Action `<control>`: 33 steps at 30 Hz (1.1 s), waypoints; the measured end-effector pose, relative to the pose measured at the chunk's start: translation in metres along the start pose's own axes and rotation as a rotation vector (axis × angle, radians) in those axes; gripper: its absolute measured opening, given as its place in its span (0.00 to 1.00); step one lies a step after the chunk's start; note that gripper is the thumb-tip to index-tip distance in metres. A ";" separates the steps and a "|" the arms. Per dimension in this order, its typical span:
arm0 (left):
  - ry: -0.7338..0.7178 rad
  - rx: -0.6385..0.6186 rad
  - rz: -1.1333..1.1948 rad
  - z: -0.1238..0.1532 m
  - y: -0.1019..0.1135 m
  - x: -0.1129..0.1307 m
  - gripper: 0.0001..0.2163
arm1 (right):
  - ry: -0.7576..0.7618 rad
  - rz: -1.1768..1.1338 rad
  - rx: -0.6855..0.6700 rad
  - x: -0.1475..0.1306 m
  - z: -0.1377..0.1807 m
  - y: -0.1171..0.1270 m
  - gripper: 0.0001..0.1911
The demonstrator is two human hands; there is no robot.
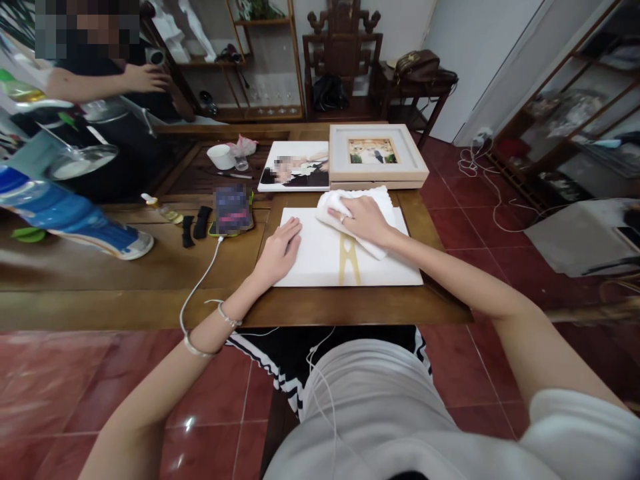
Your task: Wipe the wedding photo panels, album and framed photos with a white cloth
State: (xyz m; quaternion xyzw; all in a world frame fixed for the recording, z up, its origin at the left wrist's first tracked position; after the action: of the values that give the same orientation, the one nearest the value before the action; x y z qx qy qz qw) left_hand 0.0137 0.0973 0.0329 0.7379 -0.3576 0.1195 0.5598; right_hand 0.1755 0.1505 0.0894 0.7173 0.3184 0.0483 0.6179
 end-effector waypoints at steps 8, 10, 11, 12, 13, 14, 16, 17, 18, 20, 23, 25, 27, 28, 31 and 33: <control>-0.014 -0.078 -0.017 0.000 -0.008 -0.002 0.27 | 0.249 0.163 -0.238 -0.077 0.056 -0.020 0.17; -0.016 -0.084 -0.015 0.000 -0.008 -0.001 0.27 | 0.331 0.107 -0.321 -0.095 0.088 -0.020 0.12; -0.015 -0.084 -0.014 0.000 -0.007 -0.001 0.27 | 0.365 0.076 -0.358 -0.102 0.101 -0.020 0.10; -0.013 -0.082 -0.014 0.000 -0.007 -0.001 0.26 | 0.388 0.050 -0.385 -0.105 0.111 -0.019 0.08; -0.012 -0.081 -0.015 0.000 -0.007 -0.001 0.26 | 0.396 0.033 -0.402 -0.106 0.117 -0.018 0.07; -0.011 -0.081 -0.018 0.000 -0.007 -0.001 0.26 | 0.389 0.023 -0.404 -0.103 0.118 -0.017 0.06; -0.013 -0.085 -0.027 0.000 -0.007 -0.001 0.26 | 0.342 0.015 -0.373 -0.090 0.108 -0.015 0.08; -0.015 -0.090 -0.032 0.000 -0.008 -0.001 0.25 | 0.307 0.014 -0.342 -0.081 0.098 -0.013 0.11; -0.018 -0.095 -0.036 0.000 -0.009 -0.002 0.25 | 0.268 0.013 -0.303 -0.071 0.086 -0.012 0.14; -0.023 -0.096 -0.044 -0.001 -0.010 -0.003 0.25 | 0.186 0.013 -0.217 -0.050 0.059 -0.007 0.19; -0.029 -0.100 -0.046 -0.001 -0.011 -0.004 0.25 | 0.075 -0.005 -0.127 -0.024 0.022 -0.003 0.21; -0.024 -0.108 -0.034 -0.001 -0.011 -0.004 0.26 | 0.013 0.004 -0.097 -0.015 0.005 -0.003 0.20; -0.006 -0.108 -0.007 -0.001 -0.011 -0.004 0.28 | -0.040 0.055 -0.068 -0.015 -0.003 -0.004 0.20; 0.008 -0.100 0.012 0.000 -0.009 -0.003 0.29 | -0.052 0.084 -0.061 -0.020 -0.004 -0.006 0.20; 0.052 -0.029 0.093 0.000 0.000 -0.002 0.32 | 0.033 0.117 -0.099 -0.050 0.007 -0.018 0.19; 0.077 0.061 0.161 0.002 0.010 -0.003 0.34 | 0.177 0.091 -0.180 -0.079 0.022 -0.029 0.18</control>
State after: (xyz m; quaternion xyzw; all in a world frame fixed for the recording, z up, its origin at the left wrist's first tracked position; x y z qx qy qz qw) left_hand 0.0044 0.0953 0.0379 0.7182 -0.3902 0.2031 0.5391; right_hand 0.1117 0.0917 0.0838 0.6655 0.3333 0.1679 0.6464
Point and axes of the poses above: each hand's wrist, its own z-axis away from the middle knuckle, its own y-axis out of the back of the hand, x = y × z, the point moved 10 cm from there along -z, towards the middle knuckle
